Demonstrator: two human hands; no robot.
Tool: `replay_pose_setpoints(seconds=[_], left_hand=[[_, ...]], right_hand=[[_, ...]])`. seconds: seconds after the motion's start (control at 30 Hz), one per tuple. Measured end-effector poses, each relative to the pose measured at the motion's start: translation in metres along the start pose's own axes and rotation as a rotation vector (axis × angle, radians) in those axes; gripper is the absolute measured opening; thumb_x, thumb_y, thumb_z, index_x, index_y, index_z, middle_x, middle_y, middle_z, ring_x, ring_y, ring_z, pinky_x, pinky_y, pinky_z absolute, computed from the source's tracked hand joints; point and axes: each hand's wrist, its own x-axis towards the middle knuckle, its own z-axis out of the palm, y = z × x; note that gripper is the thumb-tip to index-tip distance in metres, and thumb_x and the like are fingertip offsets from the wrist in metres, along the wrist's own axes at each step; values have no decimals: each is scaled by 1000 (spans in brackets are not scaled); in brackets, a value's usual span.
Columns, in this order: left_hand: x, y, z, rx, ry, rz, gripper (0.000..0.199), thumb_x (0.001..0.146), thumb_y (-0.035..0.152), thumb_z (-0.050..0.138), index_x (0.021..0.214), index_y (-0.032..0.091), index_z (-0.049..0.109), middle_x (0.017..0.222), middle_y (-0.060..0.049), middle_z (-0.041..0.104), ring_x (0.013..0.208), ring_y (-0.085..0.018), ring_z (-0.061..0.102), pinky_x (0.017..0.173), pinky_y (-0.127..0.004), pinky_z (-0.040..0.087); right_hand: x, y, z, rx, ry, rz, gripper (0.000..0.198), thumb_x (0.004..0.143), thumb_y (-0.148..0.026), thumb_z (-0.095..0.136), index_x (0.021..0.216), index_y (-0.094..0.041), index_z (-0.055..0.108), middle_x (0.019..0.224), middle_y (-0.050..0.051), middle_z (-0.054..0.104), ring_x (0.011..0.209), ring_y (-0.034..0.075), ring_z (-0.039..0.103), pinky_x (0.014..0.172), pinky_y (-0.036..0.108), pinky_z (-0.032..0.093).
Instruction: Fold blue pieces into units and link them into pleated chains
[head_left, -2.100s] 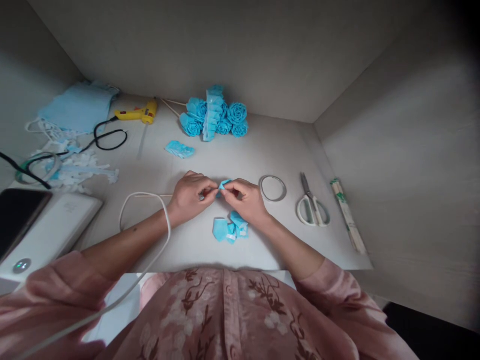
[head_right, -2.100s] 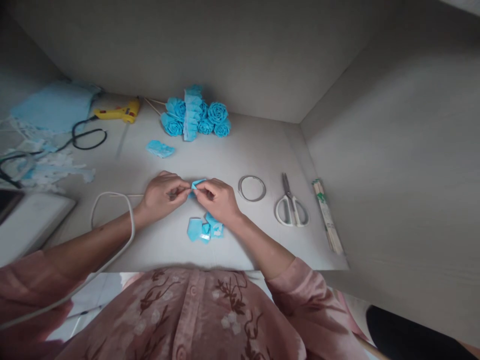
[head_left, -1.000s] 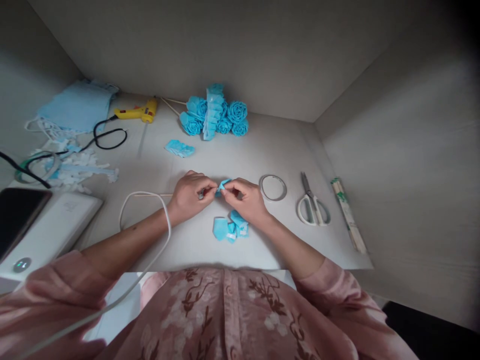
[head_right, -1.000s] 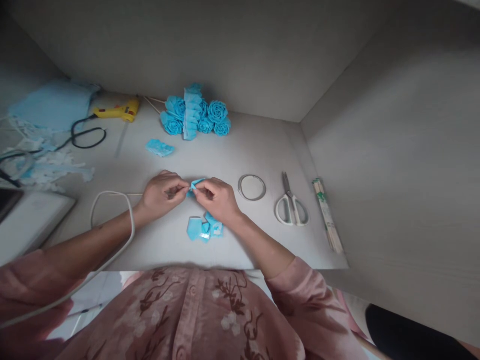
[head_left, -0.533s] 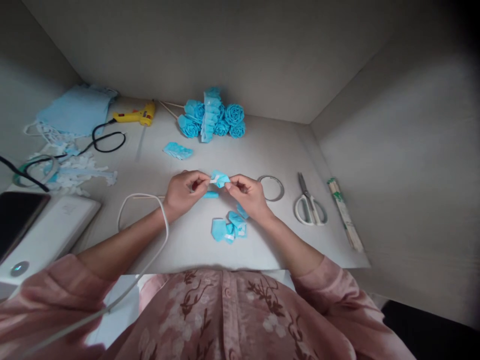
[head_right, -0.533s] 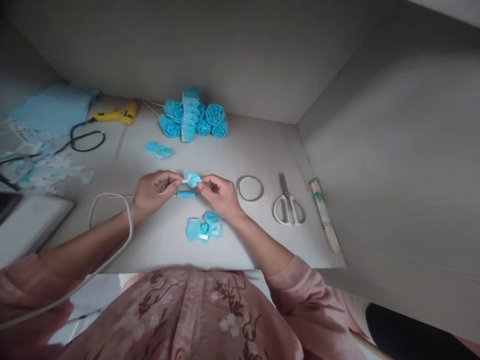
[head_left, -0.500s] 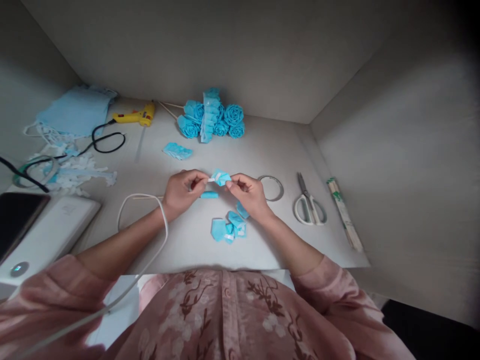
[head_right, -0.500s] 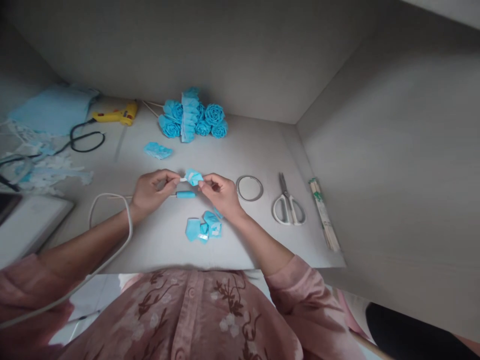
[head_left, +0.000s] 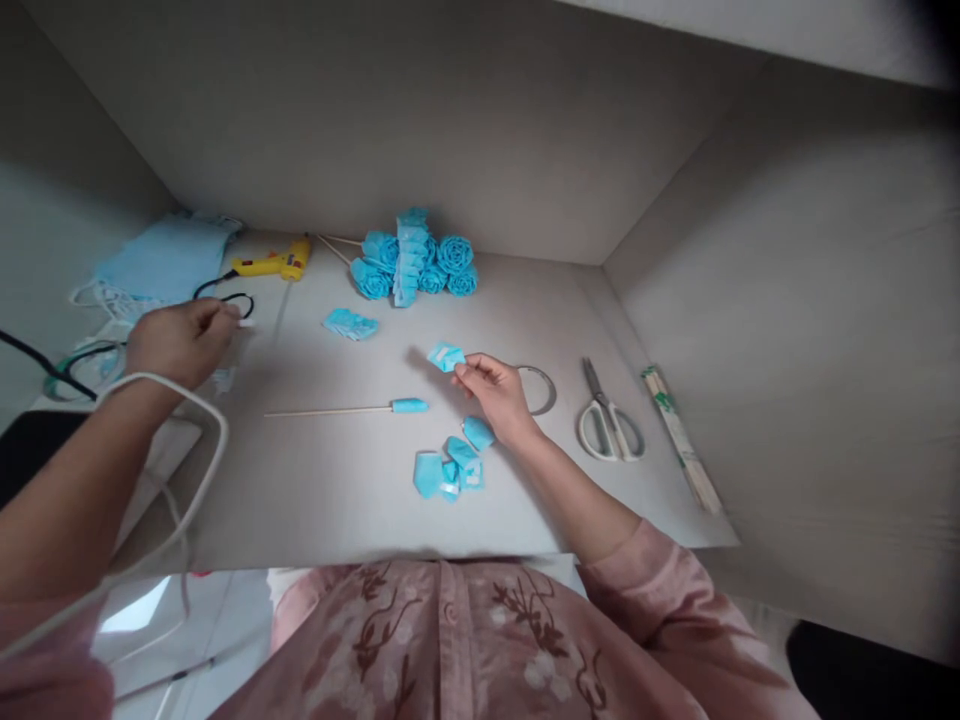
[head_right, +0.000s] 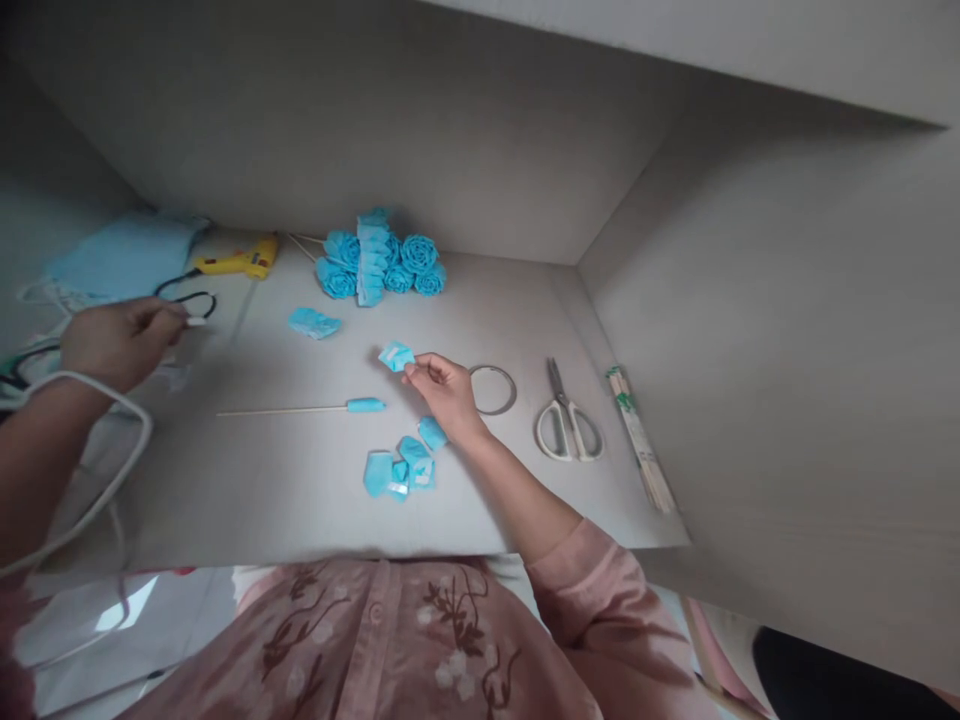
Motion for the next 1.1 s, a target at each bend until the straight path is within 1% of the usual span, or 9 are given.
replay_pose_setpoints(seconds=[0.1, 0.17, 0.23, 0.3, 0.33, 0.4, 0.67, 0.93, 1.1], left_hand=[[-17, -19, -5, 311, -45, -154, 46, 86, 56, 45, 66, 17, 59, 62, 0, 54, 91, -24, 62, 70, -36, 32], [-24, -13, -8, 368, -34, -99, 38, 83, 53, 49, 78, 18, 63, 97, -3, 65, 112, -37, 54, 81, -50, 35], [-25, 8, -7, 357, 19, -36, 30, 79, 47, 56, 99, 25, 63, 134, -1, 55, 127, -46, 41, 92, -65, 30], [-24, 38, 0, 259, 38, 22, 43, 76, 44, 59, 117, 31, 60, 144, 0, 48, 130, -44, 38, 99, -67, 29], [-23, 54, 7, 185, 70, 47, 47, 75, 45, 59, 119, 28, 61, 138, -3, 53, 127, -40, 44, 101, -62, 31], [-23, 88, 25, -85, -100, 68, 50, 79, 48, 55, 119, 20, 63, 125, -7, 61, 106, -30, 59, 89, -47, 45], [-31, 161, 84, -978, -707, -438, 46, 74, 57, 63, 85, 12, 68, 72, -7, 66, 62, -15, 57, 54, -26, 42], [-39, 160, 91, -932, -568, -379, 28, 75, 43, 63, 71, 15, 63, 62, -1, 60, 56, -10, 48, 54, -22, 38], [-46, 158, 94, -801, -583, -211, 30, 77, 44, 59, 67, 16, 58, 59, 2, 55, 56, -10, 47, 55, -22, 38]], right_hand=[[-1, -1, 1, 25, -4, 4, 25, 80, -44, 66, 75, -20, 65, 70, 0, 66, 53, 10, 46, 54, 23, 41], [-2, -2, 2, 38, -11, 9, 25, 80, -44, 66, 75, -20, 66, 69, 0, 65, 53, 9, 46, 54, 23, 40], [-3, -4, 2, 44, -20, 14, 25, 80, -44, 67, 75, -20, 66, 69, 0, 66, 53, 9, 47, 55, 23, 40], [-5, -6, 3, 46, -31, 22, 24, 79, -44, 67, 77, -20, 67, 70, 0, 67, 54, 10, 48, 56, 24, 41], [-6, -8, 3, 47, -38, 24, 24, 79, -44, 68, 78, -20, 68, 70, 0, 68, 54, 10, 48, 56, 24, 41], [-7, -9, 4, 48, -61, 20, 24, 79, -44, 68, 79, -20, 69, 71, 0, 68, 54, 10, 48, 56, 24, 41], [-8, -14, 4, 64, -94, 26, 29, 78, -48, 69, 80, -19, 69, 72, 1, 68, 56, 10, 49, 57, 24, 40], [-6, -17, -3, 26, -207, 16, 32, 89, -47, 55, 94, -21, 73, 87, 4, 70, 80, 15, 59, 70, 27, 45], [-7, -17, -1, -19, -193, 40, 30, 83, -48, 63, 88, -20, 72, 76, 0, 64, 70, 12, 54, 66, 25, 42]])
